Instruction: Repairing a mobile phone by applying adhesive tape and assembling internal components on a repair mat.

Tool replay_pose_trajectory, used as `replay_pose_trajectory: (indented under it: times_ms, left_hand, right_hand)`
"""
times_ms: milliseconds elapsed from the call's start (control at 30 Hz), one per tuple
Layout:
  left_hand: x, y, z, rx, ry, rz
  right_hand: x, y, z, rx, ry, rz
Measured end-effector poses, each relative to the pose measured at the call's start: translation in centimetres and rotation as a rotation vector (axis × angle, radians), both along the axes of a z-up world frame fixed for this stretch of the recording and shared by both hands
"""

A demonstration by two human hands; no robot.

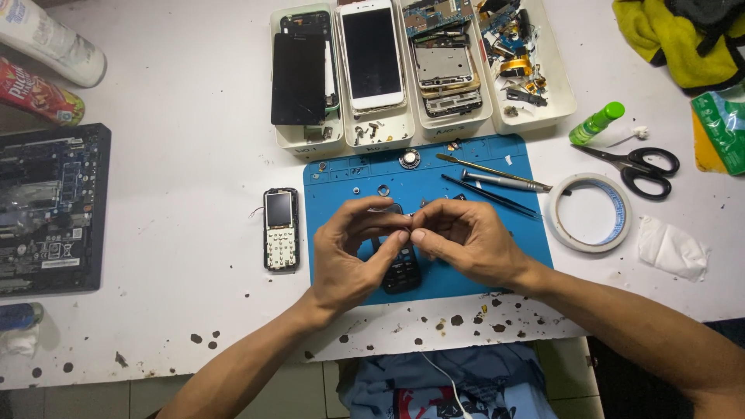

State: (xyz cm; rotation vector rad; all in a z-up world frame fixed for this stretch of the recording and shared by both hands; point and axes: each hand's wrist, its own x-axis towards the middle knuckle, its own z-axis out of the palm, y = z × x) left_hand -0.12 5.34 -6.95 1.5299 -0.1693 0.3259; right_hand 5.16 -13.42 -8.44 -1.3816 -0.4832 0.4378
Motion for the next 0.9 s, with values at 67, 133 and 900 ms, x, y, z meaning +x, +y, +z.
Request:
replay_pose_trajectory:
  times_ms: [67,133,900]
  left_hand:
    - [0.2,-0.2,0.4,0.039,-0.033,0.009]
    - [0.3,-0.4,0.9,0.049,-0.08,0.007]
    - [2.3,0.3,-1.0,-0.183,0.105,-0.093]
  right_hand:
    - [0.1,-0.1,0.0,0.027,0.019,0.007]
    - [0.2,-0.1,-0.4,0.059,0.012,-0.002]
    - [1.9,-1.0,3.1,-0.234,-0.698,-0.038]
